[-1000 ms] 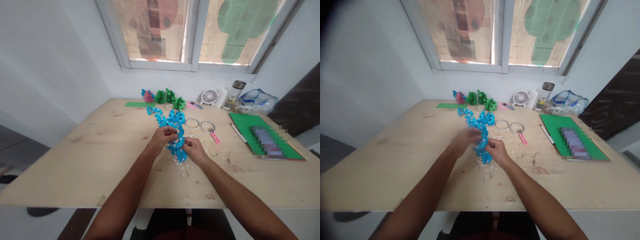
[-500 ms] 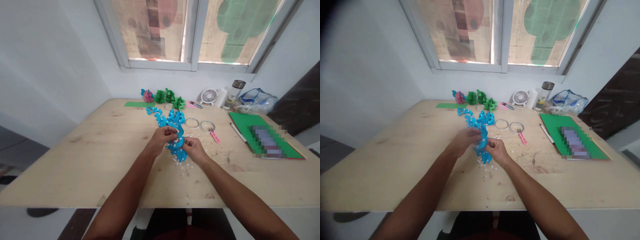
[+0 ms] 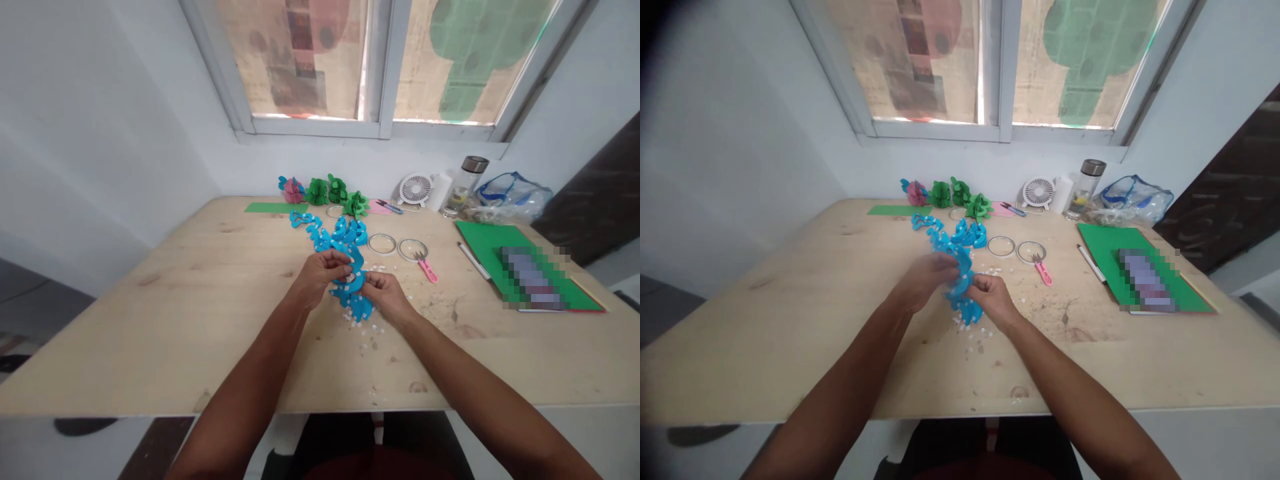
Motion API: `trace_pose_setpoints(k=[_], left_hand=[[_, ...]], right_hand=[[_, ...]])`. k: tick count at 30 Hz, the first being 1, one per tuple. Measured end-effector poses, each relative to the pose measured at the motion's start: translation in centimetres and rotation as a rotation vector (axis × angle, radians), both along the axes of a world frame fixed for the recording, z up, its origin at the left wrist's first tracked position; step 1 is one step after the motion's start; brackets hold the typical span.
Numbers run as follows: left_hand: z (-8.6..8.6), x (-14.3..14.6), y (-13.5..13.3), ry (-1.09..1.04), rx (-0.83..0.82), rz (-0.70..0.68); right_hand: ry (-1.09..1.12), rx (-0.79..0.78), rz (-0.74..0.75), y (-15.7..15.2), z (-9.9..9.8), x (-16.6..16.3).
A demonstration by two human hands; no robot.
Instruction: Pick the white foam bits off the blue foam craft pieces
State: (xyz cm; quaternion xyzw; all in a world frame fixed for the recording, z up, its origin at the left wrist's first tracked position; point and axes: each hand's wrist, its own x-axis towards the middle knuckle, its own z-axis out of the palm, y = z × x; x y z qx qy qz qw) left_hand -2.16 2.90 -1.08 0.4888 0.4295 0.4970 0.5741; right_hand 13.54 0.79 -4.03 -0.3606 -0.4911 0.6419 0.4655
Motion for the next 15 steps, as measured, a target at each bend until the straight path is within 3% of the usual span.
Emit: trace_pose_setpoints(k=[9, 15], left_hand=[[-0.7, 0.3, 0.4, 0.039, 0.020, 0.072], [-0.5, 1.2, -0.1, 0.079, 0.030, 0.119]], right_hand=[[-0.094, 0.078, -0.201, 0.6, -0.2, 0.5], [-0.200, 0.153, -0.207, 0.4, -0.1, 0.4]])
